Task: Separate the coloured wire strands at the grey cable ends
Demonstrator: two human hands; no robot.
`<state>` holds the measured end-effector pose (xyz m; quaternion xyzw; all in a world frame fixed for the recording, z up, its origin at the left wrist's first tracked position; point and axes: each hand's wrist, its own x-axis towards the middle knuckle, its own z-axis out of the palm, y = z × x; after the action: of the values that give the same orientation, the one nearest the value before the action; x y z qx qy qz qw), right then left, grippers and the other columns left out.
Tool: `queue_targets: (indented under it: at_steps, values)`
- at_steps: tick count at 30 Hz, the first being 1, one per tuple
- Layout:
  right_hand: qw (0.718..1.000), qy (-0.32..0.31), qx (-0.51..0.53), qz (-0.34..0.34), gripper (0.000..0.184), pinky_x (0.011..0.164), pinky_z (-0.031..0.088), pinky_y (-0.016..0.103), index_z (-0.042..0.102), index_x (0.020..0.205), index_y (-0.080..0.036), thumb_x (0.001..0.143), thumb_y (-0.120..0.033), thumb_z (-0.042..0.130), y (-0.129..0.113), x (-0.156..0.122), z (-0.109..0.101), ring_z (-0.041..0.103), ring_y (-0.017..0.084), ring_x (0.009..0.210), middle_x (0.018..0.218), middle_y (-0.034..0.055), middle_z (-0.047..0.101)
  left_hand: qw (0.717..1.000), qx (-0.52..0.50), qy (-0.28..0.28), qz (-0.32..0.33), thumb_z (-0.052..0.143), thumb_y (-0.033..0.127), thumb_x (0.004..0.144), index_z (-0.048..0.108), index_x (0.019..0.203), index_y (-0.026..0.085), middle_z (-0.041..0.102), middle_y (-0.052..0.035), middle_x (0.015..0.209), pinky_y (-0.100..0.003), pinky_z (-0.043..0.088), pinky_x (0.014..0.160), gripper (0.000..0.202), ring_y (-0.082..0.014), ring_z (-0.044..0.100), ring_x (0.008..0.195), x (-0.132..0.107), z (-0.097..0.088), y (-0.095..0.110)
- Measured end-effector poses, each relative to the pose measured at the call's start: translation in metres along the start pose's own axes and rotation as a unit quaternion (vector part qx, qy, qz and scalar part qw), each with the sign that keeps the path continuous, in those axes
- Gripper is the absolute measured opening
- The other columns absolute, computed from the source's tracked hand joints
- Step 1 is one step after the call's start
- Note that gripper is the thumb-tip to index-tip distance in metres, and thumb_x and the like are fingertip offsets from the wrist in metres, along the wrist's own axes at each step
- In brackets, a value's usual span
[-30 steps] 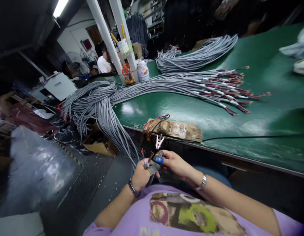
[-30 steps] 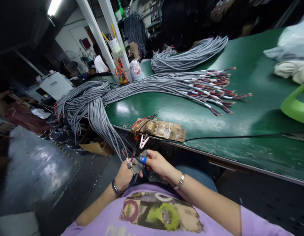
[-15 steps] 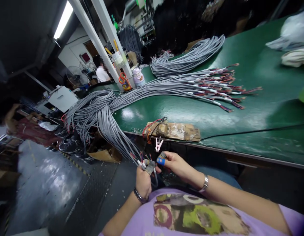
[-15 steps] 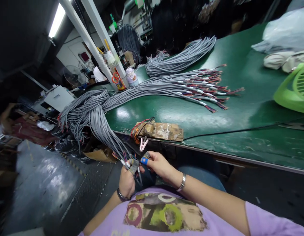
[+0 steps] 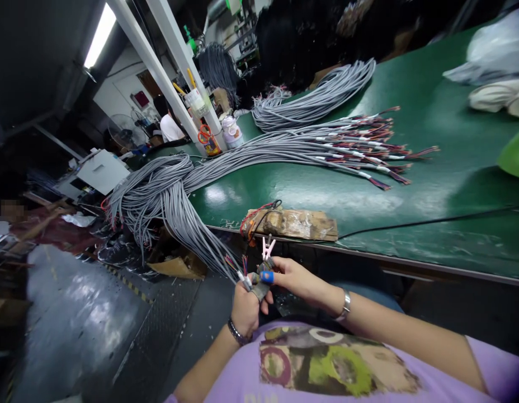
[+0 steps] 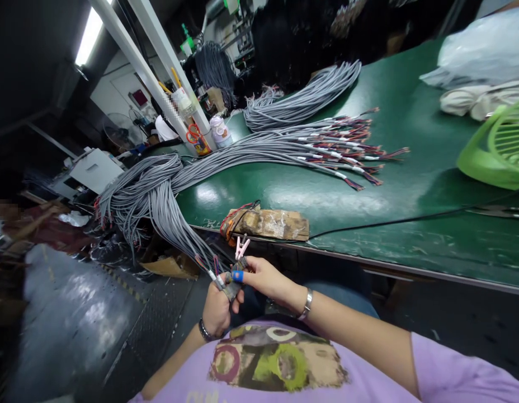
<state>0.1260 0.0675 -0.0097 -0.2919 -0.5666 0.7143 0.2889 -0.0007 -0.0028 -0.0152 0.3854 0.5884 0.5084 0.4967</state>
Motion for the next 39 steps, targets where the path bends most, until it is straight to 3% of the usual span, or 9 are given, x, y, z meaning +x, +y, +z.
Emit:
queue_targets:
  at_steps: [5, 13, 21, 25, 32, 39]
  values:
    - [1.000, 0.024, 0.009, 0.005, 0.037, 0.050, 0.034, 0.023, 0.057, 0.068, -0.016, 0.065, -0.052, 0.067, 0.003, 0.001, 0.004, 0.045, 0.010, 0.052, 0.057, -0.0016, 0.055, 1.000, 0.017, -0.013, -0.003, 0.065, 0.042, 0.071, 0.051, 0.058, 0.015, 0.053, 0.0026, 0.042, -0.018, 0.020, 0.032, 0.033, -0.0041, 0.036, 0.029, -0.001, 0.000, -0.001]
    - [0.994, 0.089, 0.062, 0.021, 0.039, 0.048, 0.031, 0.022, 0.054, 0.071, -0.016, 0.063, -0.052, 0.068, 0.018, 0.000, 0.009, 0.039, 0.008, 0.050, 0.059, -0.0031, 0.052, 1.000, 0.012, 0.025, 0.003, 0.065, 0.044, 0.072, 0.051, 0.059, 0.015, 0.056, 0.0017, 0.045, -0.018, 0.023, 0.033, 0.035, -0.0045, 0.039, 0.030, -0.002, 0.003, -0.001]
    - [0.995, 0.046, 0.084, 0.026, 0.039, 0.047, 0.031, 0.022, 0.055, 0.068, -0.016, 0.061, -0.051, 0.071, 0.015, -0.003, 0.005, 0.038, 0.007, 0.047, 0.055, -0.0042, 0.050, 0.999, 0.006, 0.047, 0.004, 0.064, 0.041, 0.070, 0.051, 0.056, 0.015, 0.056, 0.0017, 0.045, -0.017, 0.024, 0.033, 0.032, -0.0042, 0.039, 0.030, -0.002, 0.000, -0.005]
    - [0.995, 0.066, 0.069, 0.009, 0.040, 0.046, 0.030, 0.022, 0.054, 0.067, -0.016, 0.062, -0.052, 0.069, 0.016, -0.003, 0.006, 0.037, 0.007, 0.047, 0.054, -0.0044, 0.049, 0.999, 0.000, 0.046, 0.009, 0.064, 0.043, 0.071, 0.052, 0.059, 0.015, 0.057, 0.0013, 0.046, -0.018, 0.024, 0.033, 0.033, -0.0048, 0.039, 0.030, -0.002, 0.000, -0.007]
    - [0.998, 0.062, 0.025, -0.003, 0.040, 0.044, 0.030, 0.022, 0.054, 0.066, -0.017, 0.064, -0.055, 0.066, 0.016, -0.005, 0.007, 0.041, 0.008, 0.046, 0.054, -0.0028, 0.053, 0.998, 0.067, -0.022, -0.002, 0.062, 0.051, 0.072, 0.053, 0.057, 0.015, 0.058, -0.0007, 0.045, -0.019, 0.026, 0.035, 0.040, -0.0056, 0.041, 0.030, -0.005, 0.000, -0.007]
    - [0.996, 0.088, 0.030, -0.007, 0.042, 0.046, 0.030, 0.023, 0.053, 0.066, -0.017, 0.063, -0.056, 0.066, 0.017, -0.006, 0.008, 0.039, 0.009, 0.049, 0.055, -0.0030, 0.051, 1.000, 0.010, 0.027, 0.006, 0.064, 0.047, 0.072, 0.052, 0.059, 0.015, 0.057, 0.0012, 0.045, -0.018, 0.021, 0.033, 0.036, -0.0048, 0.039, 0.029, -0.005, 0.002, -0.006]
